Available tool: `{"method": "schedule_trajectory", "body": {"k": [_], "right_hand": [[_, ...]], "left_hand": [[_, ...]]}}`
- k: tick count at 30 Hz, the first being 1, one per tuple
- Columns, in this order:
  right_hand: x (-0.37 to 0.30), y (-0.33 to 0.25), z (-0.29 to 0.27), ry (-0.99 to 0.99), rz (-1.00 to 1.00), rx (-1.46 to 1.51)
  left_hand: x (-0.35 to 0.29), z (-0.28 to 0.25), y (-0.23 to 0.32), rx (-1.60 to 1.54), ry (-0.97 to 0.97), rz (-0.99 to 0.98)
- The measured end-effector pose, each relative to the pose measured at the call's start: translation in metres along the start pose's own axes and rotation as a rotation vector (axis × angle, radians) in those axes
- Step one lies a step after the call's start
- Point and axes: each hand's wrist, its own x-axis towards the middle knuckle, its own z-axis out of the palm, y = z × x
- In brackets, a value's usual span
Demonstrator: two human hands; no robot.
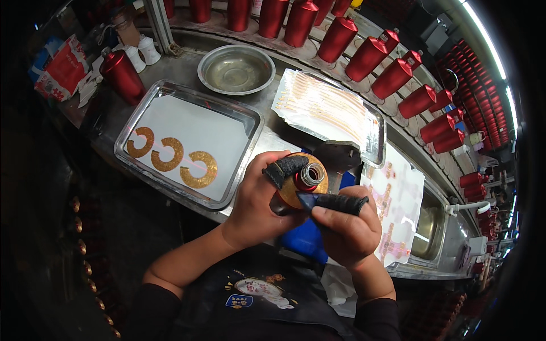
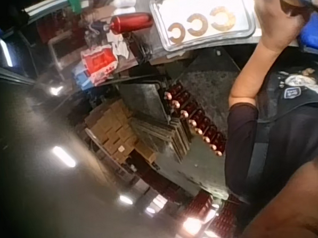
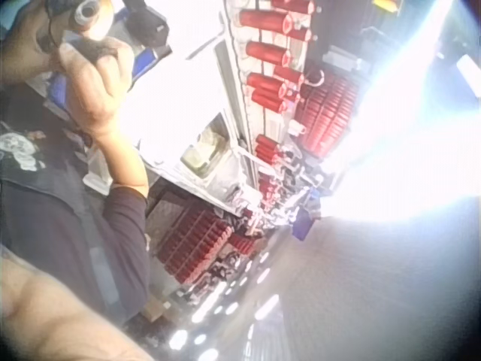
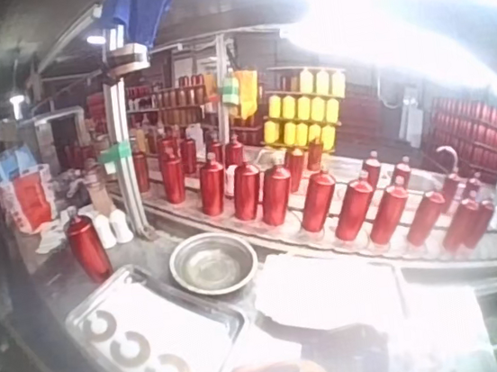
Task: The person applies gold circular stickers to the necks of red cylindrical bottles and then affixes rectangular labels to the bottle bodies. They wipe each bottle with a blue cloth before and after labeling, then place the finished bottles on a nearby table.
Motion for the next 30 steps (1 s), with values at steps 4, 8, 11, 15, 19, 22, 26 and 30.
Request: {"method": "schedule_trajectory", "body": {"k": [4,8,11,15,19,22,26,30], "right_hand": [[-0.007,-0.004,0.004,-0.026,-0.055,-0.005],[-0.009,-0.006,0.006,0.007,0.028,-0.115],[-0.009,-0.009,0.004,-0.070,-0.043,0.073],[-0.008,-0.004,0.004,0.075,0.052,-0.072],[-0.009,-0.001,0.008,0.092,0.059,-0.042],[-0.012,-0.003,0.011,0.068,0.055,-0.029],[-0.011,-0.007,0.013,0.073,0.083,-0.019],[-0.010,-0.010,0.015,0.093,0.099,-0.038]], "left_hand": [[-0.012,0.010,-0.005,0.095,0.112,0.028],[-0.020,0.022,-0.005,0.192,0.215,0.028],[-0.021,0.023,-0.003,0.168,0.239,0.023],[-0.008,-0.001,-0.006,-0.106,0.067,-0.093],[0.008,-0.024,-0.020,-0.321,-0.361,-0.163],[-0.002,-0.011,-0.014,-0.085,-0.174,-0.002],[-0.010,-0.005,-0.016,-0.079,-0.086,-0.012],[-0.008,-0.003,-0.020,-0.199,-0.183,-0.006]]}}
